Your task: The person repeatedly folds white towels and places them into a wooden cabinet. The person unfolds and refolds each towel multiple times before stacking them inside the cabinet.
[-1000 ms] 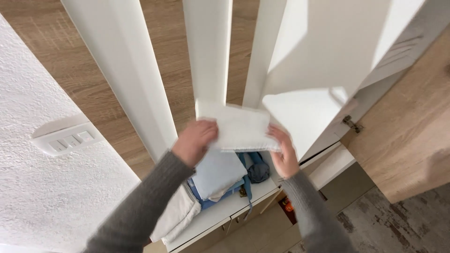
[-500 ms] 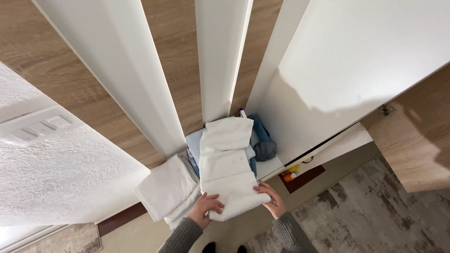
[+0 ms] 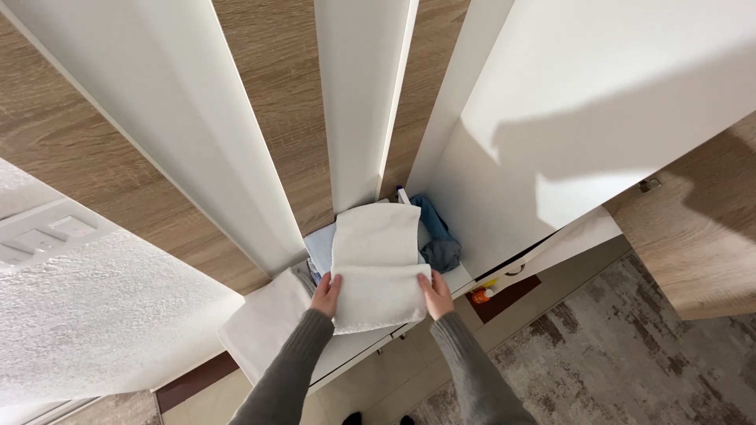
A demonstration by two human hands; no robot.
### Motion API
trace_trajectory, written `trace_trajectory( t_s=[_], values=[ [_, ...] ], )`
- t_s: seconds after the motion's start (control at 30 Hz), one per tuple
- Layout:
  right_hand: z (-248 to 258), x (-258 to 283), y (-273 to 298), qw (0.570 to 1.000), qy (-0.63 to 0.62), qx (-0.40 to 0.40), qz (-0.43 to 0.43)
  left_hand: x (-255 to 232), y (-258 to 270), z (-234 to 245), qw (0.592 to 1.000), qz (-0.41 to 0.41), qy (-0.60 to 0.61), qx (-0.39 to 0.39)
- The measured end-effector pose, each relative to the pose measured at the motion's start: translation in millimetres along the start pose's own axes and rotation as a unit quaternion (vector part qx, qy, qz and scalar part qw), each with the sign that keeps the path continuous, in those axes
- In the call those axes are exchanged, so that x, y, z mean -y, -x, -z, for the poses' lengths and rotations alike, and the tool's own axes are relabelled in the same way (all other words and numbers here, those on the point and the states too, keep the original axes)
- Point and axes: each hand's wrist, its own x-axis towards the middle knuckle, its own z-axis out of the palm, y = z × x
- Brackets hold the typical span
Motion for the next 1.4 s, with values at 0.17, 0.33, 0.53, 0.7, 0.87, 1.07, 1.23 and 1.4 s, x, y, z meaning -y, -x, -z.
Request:
trace_trajectory(
  t_s=[0.17, 0.33, 0.53, 0.7, 0.87, 1.07, 1.23, 1.4],
  values=[
    [-5, -57, -37, 0.995, 0.044, -0.053, 0.075, 7, 6, 1, 0.948, 0.089, -0.295, -0.076],
    [-26, -33, -28, 0.989, 0.082, -0.121, 0.009, 25, 34, 0, 0.931, 0.038, -0.357, -0.062],
    [-30, -21, -22, 0.99, 0.057, -0.123, -0.04, -15, 43, -9, 0.935, 0.047, -0.343, -0.078],
    [-22, -39, -2, 0.986, -0.102, -0.015, -0.127, -31, 48, -13, 0.924, 0.064, -0.369, -0.073],
    [-21, -23, 38, 0.962, -0.111, -0.09, -0.233, -22, 58, -8, 0.921, 0.133, -0.363, -0.054],
    [3, -14, 47, 0.944, -0.113, -0.003, -0.309, 49, 100, 26, 0.588, -0.437, -0.671, -0.11],
    [13, -20, 30, 0.94, -0.153, 0.052, -0.299, 61, 86, 35, 0.489, -0.54, -0.682, -0.068],
    [25, -27, 28, 0.913, -0.324, -0.023, -0.249, 23, 54, 45, 0.587, -0.492, -0.624, 0.156]
  ],
)
